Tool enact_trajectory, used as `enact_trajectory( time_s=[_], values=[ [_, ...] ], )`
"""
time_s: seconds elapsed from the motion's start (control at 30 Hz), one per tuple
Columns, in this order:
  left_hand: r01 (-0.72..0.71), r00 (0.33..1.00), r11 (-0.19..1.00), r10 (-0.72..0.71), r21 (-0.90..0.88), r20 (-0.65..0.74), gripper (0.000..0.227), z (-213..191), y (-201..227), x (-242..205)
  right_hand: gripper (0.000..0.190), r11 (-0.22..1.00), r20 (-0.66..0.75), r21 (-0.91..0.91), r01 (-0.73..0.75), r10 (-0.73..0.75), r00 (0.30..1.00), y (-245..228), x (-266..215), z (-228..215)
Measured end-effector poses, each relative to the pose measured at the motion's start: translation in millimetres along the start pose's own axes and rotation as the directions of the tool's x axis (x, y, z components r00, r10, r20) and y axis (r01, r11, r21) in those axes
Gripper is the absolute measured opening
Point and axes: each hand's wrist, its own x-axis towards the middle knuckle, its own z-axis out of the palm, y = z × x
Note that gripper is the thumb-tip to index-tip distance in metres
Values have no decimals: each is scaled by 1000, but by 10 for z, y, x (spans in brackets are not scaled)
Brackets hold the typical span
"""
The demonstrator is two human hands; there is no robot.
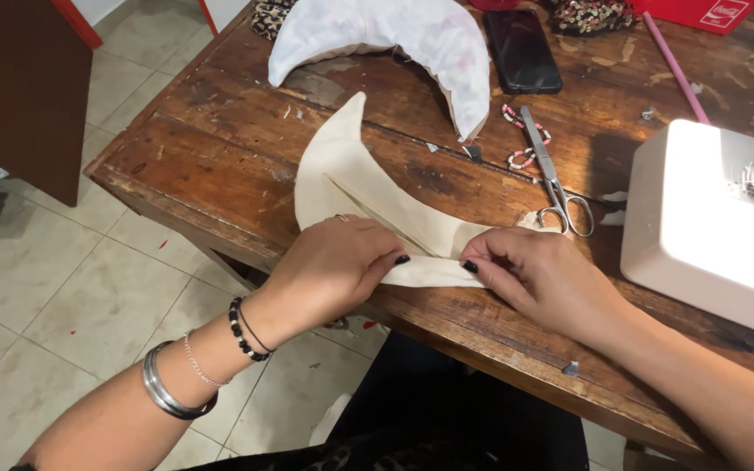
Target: The person is working on a sewing project at a wooden table, manipulating a piece of white fabric. They use scissors to trim the fabric and then pin it to a larger piece of beige fabric. The person continues to pin the fabrics together while holding them on their lap.
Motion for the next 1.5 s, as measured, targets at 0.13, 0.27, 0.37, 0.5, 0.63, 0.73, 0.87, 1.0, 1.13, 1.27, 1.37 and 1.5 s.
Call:
enact_trajectory(
  time_s=[0.13,0.27,0.37,0.5,0.63,0.73,0.87,1.0,1.13,1.27,1.37,1.5],
  values=[
    [46,999,999,-46,23,-8,24,22,11,40,16,998,-21,-61,31,-32,999,6,23,36],
    [43,998,998,-45,-37,-50,24,33,69,59,12,860,-63,-301,412,-449,891,-19,55,152],
    [38,995,997,-44,-64,-87,30,69,109,35,14,787,-13,-409,461,-511,860,-44,78,253],
    [209,978,974,-206,-87,42,34,19,123,66,17,795,-44,-488,361,-436,899,-114,98,345],
    [325,944,940,-316,-101,98,29,48,74,130,21,748,-61,-573,335,-447,893,-124,144,406],
    [385,921,913,-371,-133,118,28,145,-5,118,16,735,-50,-592,330,-443,895,-156,172,450],
    [205,976,960,-214,-190,-28,25,20,-4,97,10,694,-117,-622,362,-540,834,-193,221,450],
    [35,999,999,-35,36,15,25,-1,-86,45,6,687,-120,-625,371,-554,824,-185,225,446],
    [112,982,981,-133,156,134,16,-58,-75,4,6,734,-38,-493,468,-556,830,-271,34,144],
    [51,997,993,-57,108,60,25,11,-176,-32,12,746,-13,-510,427,-503,864,-331,-313,-224],
    [7,998,994,-12,105,54,22,104,-154,-22,15,771,7,-479,420,-475,880,-266,-290,-175],
    [-401,903,905,417,144,-107,30,57,-5,15,22,661,75,-547,514,-572,817,-102,-45,18]
  ],
)
